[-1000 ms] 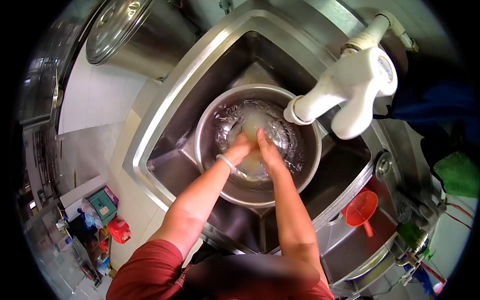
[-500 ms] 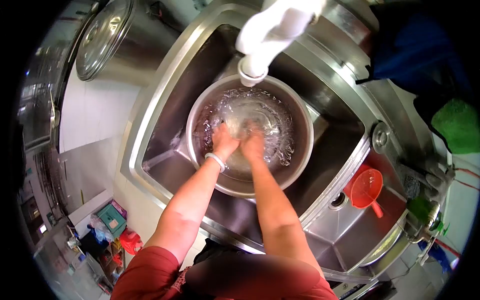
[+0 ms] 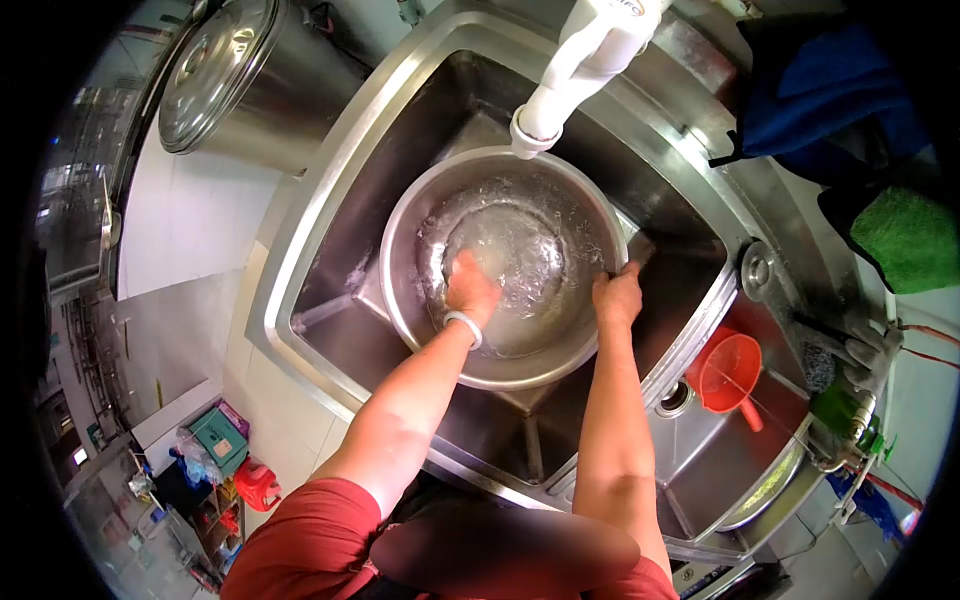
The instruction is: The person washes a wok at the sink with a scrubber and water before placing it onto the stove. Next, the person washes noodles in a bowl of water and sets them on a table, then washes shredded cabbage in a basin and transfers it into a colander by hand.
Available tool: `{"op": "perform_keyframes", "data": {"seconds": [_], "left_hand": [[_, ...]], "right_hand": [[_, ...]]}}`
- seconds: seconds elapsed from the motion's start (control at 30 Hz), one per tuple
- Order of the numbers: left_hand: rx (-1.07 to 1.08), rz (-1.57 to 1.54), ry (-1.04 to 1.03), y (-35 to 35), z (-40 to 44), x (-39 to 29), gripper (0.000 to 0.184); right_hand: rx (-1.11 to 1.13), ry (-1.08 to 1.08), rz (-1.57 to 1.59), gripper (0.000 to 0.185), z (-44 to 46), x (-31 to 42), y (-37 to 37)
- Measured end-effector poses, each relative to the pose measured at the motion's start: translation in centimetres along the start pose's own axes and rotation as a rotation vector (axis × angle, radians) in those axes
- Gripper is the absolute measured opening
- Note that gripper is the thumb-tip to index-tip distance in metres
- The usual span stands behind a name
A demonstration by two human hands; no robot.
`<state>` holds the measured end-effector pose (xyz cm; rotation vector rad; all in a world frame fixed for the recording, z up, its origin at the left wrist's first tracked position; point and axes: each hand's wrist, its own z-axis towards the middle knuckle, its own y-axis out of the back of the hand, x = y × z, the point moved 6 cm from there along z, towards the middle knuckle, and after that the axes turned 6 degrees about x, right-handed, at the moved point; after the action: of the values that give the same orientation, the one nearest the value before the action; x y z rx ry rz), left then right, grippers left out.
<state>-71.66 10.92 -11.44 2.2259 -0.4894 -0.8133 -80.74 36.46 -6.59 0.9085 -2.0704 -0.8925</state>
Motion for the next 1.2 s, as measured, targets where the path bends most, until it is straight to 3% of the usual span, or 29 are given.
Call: {"op": "perform_keyframes", "data": {"seconds": [0.1, 0.17, 0.23, 0.3, 0.33, 0.4, 0.43, 0.5, 0.57, 0.6, 0.67, 0.77, 0.9, 0.93, 1.2], "left_hand": [[0.027, 0.000, -0.080, -0.1, -0.3, -0.4, 0.057], [0.055, 0.021, -0.097, -1.1, -0.2, 0.2, 0.058], [0.062, 0.036, -0.118, -0.3, 0.0, -0.4, 0.059], [0.286, 0.193, -0.035, 2.4, -2.0, -1.8, 0.068], [0.282, 0.195, -0.033, 3.5, -2.3, -1.7, 0.068], [0.017, 0.380, -0.116, 7.0, -3.0, -1.4, 0.077], [-0.124, 0.378, -0.107, 9.7, -3.2, -0.7, 0.080], [-0.364, 0.299, -0.182, 15.3, -3.6, 0.2, 0.075], [-0.351, 0.071, 0.085, 14.1, -0.8, 5.9, 0.054], [-0.358, 0.069, 0.084, 14.1, -0.2, 7.1, 0.054], [0.026, -0.205, 0.120, 12.1, 1.7, 8.9, 0.036], [-0.121, -0.217, -0.055, 13.6, 1.2, 8.9, 0.025], [-0.140, -0.158, -0.080, 16.5, -0.2, 7.6, 0.029], [-0.267, -0.155, -0.200, 17.4, -0.9, 7.2, 0.031], [-0.123, -0.767, -0.269, 25.9, -11.9, 3.2, 0.028]], "right_hand": [[0.046, 0.021, -0.087, 0.053, 1.5, -1.8, -0.2], [0.169, -0.018, 0.328, 0.050, 1.3, -2.5, -1.0], [0.131, -0.024, -0.059, 0.057, 2.1, -3.5, -1.9], [-0.274, 0.095, -0.138, 0.066, -0.9, -1.1, -0.5], [-0.272, 0.097, -0.135, 0.066, -2.3, 0.4, -0.2], [-0.528, 0.283, -0.263, 0.071, -5.6, 3.8, 2.1], [-0.525, 0.281, -0.262, 0.071, -5.1, 3.0, 1.7], [-0.121, -0.033, 0.093, 0.056, -1.6, -1.9, -1.7], [-0.182, 0.019, 0.083, 0.050, -1.2, -2.2, -1.8], [-0.145, 0.017, 0.069, 0.049, -1.2, -2.3, -1.8], [-0.130, 0.096, 0.225, 0.038, -0.5, -2.5, -1.8], [-0.073, 0.080, 0.373, 0.032, 0.0, -3.7, -2.4], [-0.043, 0.106, 0.588, 0.026, -0.6, -4.4, -2.6], [-0.020, 0.106, 0.668, 0.021, -2.2, -3.3, -1.1], [0.037, 0.293, 0.678, 0.015, -11.5, 0.2, 9.9]]}}
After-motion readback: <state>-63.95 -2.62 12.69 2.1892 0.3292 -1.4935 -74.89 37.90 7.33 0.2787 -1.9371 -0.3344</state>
